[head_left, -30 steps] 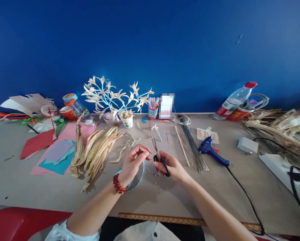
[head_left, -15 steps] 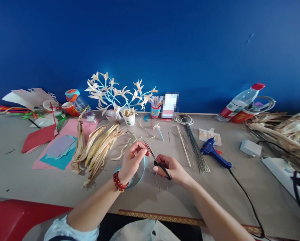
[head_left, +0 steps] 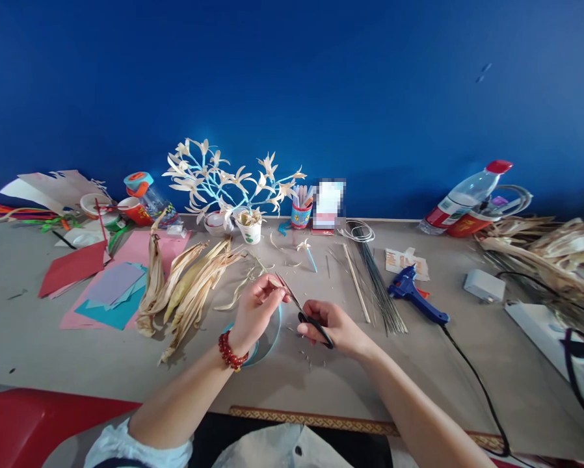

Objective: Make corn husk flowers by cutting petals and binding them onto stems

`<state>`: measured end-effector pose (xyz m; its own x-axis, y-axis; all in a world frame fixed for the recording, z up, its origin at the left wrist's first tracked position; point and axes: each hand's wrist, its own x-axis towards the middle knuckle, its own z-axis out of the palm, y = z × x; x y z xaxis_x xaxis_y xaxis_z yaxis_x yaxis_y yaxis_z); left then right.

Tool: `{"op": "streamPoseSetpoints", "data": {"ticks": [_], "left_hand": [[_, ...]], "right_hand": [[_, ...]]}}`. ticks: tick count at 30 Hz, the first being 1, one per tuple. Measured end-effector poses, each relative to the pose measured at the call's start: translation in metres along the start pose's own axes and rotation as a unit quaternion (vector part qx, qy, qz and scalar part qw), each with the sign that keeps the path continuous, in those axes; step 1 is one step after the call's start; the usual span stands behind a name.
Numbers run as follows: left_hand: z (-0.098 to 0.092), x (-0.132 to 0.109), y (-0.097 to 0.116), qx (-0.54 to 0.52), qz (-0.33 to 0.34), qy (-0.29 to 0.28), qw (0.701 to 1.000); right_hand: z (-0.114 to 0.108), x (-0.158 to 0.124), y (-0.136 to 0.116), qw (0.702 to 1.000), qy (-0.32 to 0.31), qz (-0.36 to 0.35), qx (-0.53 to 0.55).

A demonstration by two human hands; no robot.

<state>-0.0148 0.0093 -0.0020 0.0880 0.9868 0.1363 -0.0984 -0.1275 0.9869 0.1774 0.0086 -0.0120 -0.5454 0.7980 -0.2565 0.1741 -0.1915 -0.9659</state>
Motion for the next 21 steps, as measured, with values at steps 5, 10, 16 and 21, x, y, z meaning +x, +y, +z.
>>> {"op": "streamPoseSetpoints", "data": {"ticks": [5,10,16,21], "left_hand": [[0.0000,0.0004,-0.0010,-0.002,-0.009,0.001,1.000],[0.0001,0.0005,-0.0009,-0.015,-0.008,-0.004,1.000],[-0.0002,0.0004,-0.0005,-0.015,-0.005,-0.003,1.000],[-0.0004,0.0005,-0.0017,-0.019,-0.003,0.000,1.000]], "right_hand": [[-0.0011,0.0008,0.0029,1.000,-0.003,-0.004,0.001],[-0.0019,0.0021,0.0062,1.000,0.003,-0.011,-0.006],[-0.0016,0.0031,0.0060,1.000,0.013,-0.005,-0.016],[-0.0015,0.0036,0.0072,1.000,0.021,-0.002,-0.020]]}}
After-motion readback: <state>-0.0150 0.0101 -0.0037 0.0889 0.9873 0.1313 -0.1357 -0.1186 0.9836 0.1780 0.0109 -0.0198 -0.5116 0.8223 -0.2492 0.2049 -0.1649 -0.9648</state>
